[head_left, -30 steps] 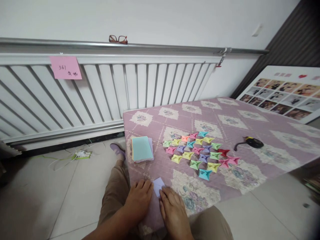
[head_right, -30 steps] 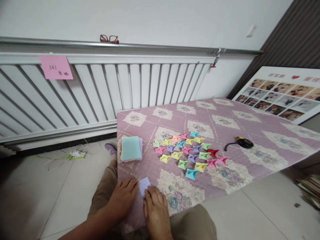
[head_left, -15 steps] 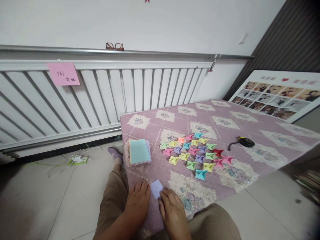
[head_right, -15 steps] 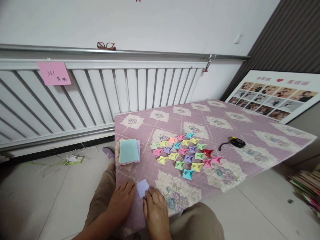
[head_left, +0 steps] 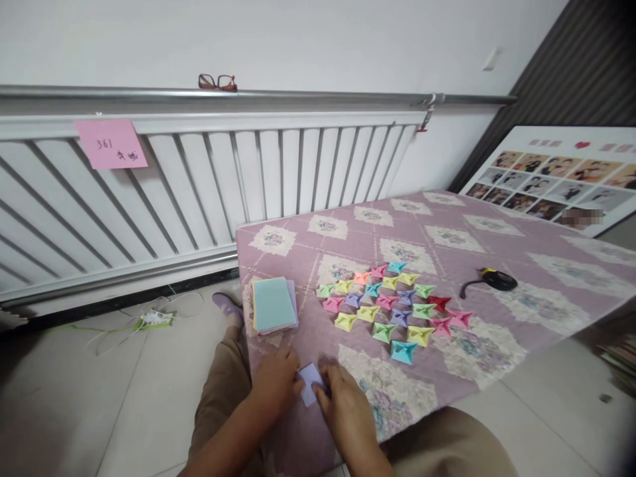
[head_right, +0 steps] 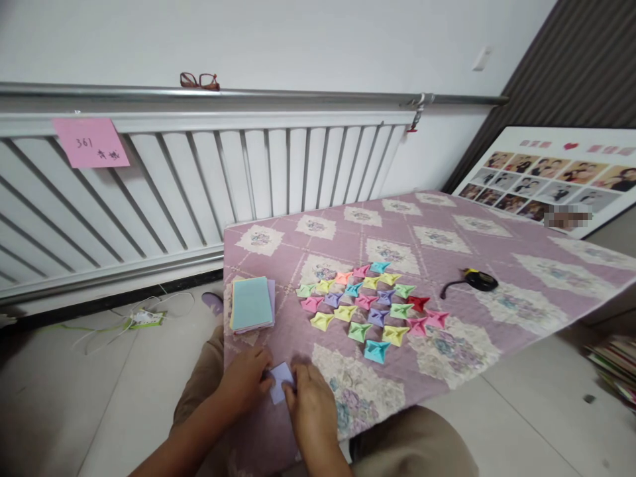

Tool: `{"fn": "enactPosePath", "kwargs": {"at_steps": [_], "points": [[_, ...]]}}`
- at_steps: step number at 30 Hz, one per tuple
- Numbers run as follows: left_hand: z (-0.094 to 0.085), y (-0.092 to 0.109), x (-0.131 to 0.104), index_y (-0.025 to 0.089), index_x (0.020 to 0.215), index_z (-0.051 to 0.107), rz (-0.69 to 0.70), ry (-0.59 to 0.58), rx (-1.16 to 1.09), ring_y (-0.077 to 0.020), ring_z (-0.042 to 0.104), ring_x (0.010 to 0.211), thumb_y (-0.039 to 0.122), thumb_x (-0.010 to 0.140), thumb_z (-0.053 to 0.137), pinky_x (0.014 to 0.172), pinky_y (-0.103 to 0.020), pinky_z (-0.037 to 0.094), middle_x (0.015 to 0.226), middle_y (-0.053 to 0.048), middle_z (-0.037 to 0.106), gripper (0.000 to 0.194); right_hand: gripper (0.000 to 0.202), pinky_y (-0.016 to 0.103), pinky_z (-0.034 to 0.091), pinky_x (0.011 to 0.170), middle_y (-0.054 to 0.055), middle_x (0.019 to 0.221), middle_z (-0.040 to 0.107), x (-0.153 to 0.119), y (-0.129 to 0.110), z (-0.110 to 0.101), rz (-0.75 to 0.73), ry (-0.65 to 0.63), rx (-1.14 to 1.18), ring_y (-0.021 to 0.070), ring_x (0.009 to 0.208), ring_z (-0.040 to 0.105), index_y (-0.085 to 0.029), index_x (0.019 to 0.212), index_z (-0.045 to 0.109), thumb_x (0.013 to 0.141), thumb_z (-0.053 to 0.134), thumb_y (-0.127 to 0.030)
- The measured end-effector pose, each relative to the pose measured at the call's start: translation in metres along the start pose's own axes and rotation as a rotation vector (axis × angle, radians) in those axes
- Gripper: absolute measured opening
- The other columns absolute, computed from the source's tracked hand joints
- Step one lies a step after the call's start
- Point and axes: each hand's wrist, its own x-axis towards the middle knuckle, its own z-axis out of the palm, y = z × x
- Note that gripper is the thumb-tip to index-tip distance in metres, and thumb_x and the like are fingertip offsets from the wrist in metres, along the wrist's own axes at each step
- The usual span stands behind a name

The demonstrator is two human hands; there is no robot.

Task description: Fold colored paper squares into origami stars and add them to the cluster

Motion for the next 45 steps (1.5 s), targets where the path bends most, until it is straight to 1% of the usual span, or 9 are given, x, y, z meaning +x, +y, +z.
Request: {"fn": "enactPosePath", "kwargs": {"at_steps": [6,13,18,22,27,33,38,41,45], "points": [[-0.003,0.001,0.008,0.021,0.096,0.059,0.015,-0.103,0.005,-0.0234,0.058,0.090,0.024,0.072,0.064,0.073,-0.031,0.042,0.103,-0.005,0.062,0.025,0.017,0.032,0.049,0.067,0.006,0.086,0.066,0.002,0.003,0.002,0.010,-0.037,-0.017,0.0237,0.079,0.065,-0.025,0.088,0.059,0.075,0.063,-0.016],[-0.011,-0.001,0.020,0.020,0.084,0.062,0.042,-0.171,0.011,-0.0203,0.059,0.076,0.029,0.065,0.068,0.061,-0.027,0.038,0.088,-0.003,0.064,0.021,0.018,0.032,0.049,0.073,0.006,0.090,0.066,0.002,0.001,-0.004,0.045,-0.120,-0.015,0.0235,0.084,0.064,-0.023,0.093,0.061,0.078,0.060,-0.015],[-0.011,0.000,0.021,0.020,0.079,0.062,0.044,-0.176,0.017,-0.0192,0.058,0.077,0.028,0.065,0.067,0.059,-0.026,0.036,0.086,-0.002,0.064,0.017,0.022,0.035,0.049,0.080,0.009,0.097,0.066,0.003,-0.002,-0.008,0.085,-0.187,-0.003,0.0249,0.092,0.063,-0.020,0.102,0.063,0.080,0.059,-0.015],[-0.006,0.002,0.017,0.021,0.082,0.059,0.014,-0.132,0.009,-0.0210,0.057,0.083,0.026,0.065,0.066,0.062,-0.026,0.035,0.094,-0.003,0.063,0.019,0.024,0.036,0.050,0.080,0.009,0.098,0.066,0.002,-0.001,-0.006,0.074,-0.168,0.008,0.0257,0.092,0.063,-0.021,0.103,0.063,0.079,0.060,-0.014],[0.000,0.001,0.014,0.021,0.087,0.059,-0.007,-0.131,-0.082,-0.0200,0.056,0.080,0.020,0.066,0.062,0.062,-0.026,0.032,0.088,-0.001,0.064,0.021,0.028,0.036,0.051,0.080,0.009,0.099,0.067,0.002,0.001,-0.005,0.065,-0.136,0.014,0.0257,0.092,0.064,-0.020,0.105,0.064,0.078,0.061,-0.014],[-0.001,-0.001,0.015,0.019,0.074,0.060,0.054,-0.154,-0.181,-0.0168,0.054,0.075,0.017,0.067,0.061,0.061,-0.025,0.031,0.080,0.001,0.064,0.007,0.032,0.034,0.051,0.077,0.007,0.097,0.068,0.001,0.003,-0.004,0.055,-0.075,0.042,0.0252,0.091,0.065,-0.022,0.106,0.064,0.076,0.063,-0.014],[0.004,-0.004,0.014,0.019,0.076,0.061,0.042,-0.137,-0.255,-0.0142,0.052,0.070,0.016,0.069,0.058,0.059,-0.024,0.031,0.076,0.002,0.062,0.008,0.012,0.031,0.049,0.069,0.003,0.085,0.064,0.001,0.005,-0.010,0.081,-0.109,0.191,0.0214,0.081,0.063,-0.025,0.086,0.063,0.079,0.061,-0.016],[0.005,-0.003,0.011,0.018,0.078,0.061,0.039,-0.109,-0.294,-0.0134,0.052,0.070,0.013,0.070,0.058,0.060,-0.023,0.033,0.077,0.002,0.062,0.009,0.012,0.027,0.047,0.065,0.000,0.077,0.061,0.002,0.009,-0.012,0.053,-0.085,0.321,0.0173,0.074,0.060,-0.023,0.073,0.058,0.081,0.057,-0.014],[0.003,0.005,0.005,0.018,0.076,0.060,0.169,0.119,-0.320,-0.0149,0.054,0.078,0.008,0.073,0.057,0.068,-0.024,0.036,0.080,0.001,0.061,0.011,0.015,0.026,0.043,0.062,-0.001,0.071,0.058,0.007,0.017,-0.018,-0.058,0.012,0.337,0.0157,0.068,0.056,-0.022,0.071,0.054,0.084,0.053,-0.012]]}}
